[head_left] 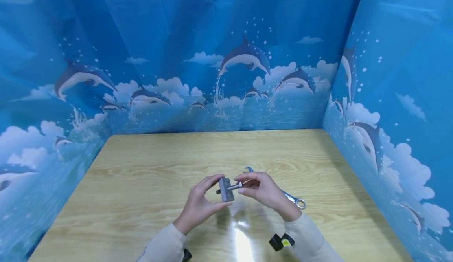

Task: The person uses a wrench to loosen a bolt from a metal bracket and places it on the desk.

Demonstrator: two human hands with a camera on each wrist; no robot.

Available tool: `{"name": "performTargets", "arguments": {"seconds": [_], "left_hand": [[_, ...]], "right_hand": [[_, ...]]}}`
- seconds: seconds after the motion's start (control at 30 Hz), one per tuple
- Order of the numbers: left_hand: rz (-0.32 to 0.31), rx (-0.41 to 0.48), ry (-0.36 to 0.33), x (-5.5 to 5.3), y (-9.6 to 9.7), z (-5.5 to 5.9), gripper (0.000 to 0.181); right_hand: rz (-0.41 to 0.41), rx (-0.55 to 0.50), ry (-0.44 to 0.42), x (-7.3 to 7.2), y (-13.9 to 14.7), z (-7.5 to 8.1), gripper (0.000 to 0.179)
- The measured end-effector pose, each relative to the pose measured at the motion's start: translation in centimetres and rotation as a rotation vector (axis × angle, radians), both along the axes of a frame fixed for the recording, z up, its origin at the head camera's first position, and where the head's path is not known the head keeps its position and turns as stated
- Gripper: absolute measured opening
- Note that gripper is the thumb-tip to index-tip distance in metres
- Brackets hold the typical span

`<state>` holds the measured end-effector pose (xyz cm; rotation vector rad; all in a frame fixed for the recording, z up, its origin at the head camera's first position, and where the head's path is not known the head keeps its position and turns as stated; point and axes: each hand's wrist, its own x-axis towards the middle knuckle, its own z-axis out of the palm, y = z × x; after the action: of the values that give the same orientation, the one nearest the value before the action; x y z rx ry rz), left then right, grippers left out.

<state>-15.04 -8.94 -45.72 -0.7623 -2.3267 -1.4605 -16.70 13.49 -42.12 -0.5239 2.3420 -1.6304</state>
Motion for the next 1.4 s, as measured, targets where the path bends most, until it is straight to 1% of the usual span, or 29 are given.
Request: {"name": "performTargets", "arguments": {"seconds": [0.07, 0.17, 0.27, 0.47, 0.63, 0.73, 0.8, 0.87, 0.97, 1.1, 1.17, 1.27, 1.4], "left_hand": [[-0.001, 0.004, 0.0, 0.01, -0.01, -0.02, 0.077], [-0.002, 0.004, 0.006, 0.02, 0.0, -0.01, 0.077], [-0.003, 0.005, 0.01, 0.02, 0.04, 0.02, 0.077], [0.007, -0.001, -0.008, 0.09, 0.1, 0.1, 0.077], [0.015, -0.016, -0.021, 0.26, 0.12, 0.12, 0.077], [0.017, -0.021, -0.017, 0.32, 0.1, 0.1, 0.077], [0.016, -0.022, -0.009, 0.32, 0.07, 0.0, 0.078], [0.013, -0.021, 0.0, 0.29, 0.04, -0.04, 0.078], [0.01, -0.016, 0.001, 0.25, 0.0, -0.06, 0.078], [0.014, -0.012, -0.002, 0.21, -0.03, 0.0, 0.077], [0.017, -0.014, -0.002, 0.2, -0.02, 0.02, 0.077], [0.021, -0.015, -0.004, 0.18, 0.0, 0.0, 0.077], [0.019, -0.009, 0.006, 0.14, 0.07, 0.0, 0.077]], "right_hand": [[-0.001, -0.003, -0.005, -0.04, 0.02, -0.05, 0.035], [-0.022, -0.019, -0.038, -0.15, 0.07, -0.1, 0.04], [-0.039, -0.024, -0.07, -0.27, 0.11, -0.11, 0.041], [-0.026, 0.022, -0.099, -0.42, 0.14, -0.39, 0.044], [-0.016, 0.004, -0.091, -0.22, 0.17, -0.26, 0.035], [-0.01, -0.017, -0.103, -0.09, 0.16, -0.06, 0.029], [-0.007, -0.011, -0.097, -0.01, 0.22, 0.03, 0.029], [-0.008, 0.006, -0.08, 0.01, 0.26, 0.1, 0.028], [0.002, 0.028, -0.024, -0.01, 0.33, 0.09, 0.026], [0.016, 0.008, 0.003, -0.06, 0.35, 0.08, 0.023], [0.016, 0.0, 0.004, -0.04, 0.34, 0.13, 0.023], [0.005, 0.006, -0.003, -0.02, 0.31, 0.19, 0.029], [-0.024, 0.01, -0.04, -0.19, 0.31, -0.02, 0.037]]}}
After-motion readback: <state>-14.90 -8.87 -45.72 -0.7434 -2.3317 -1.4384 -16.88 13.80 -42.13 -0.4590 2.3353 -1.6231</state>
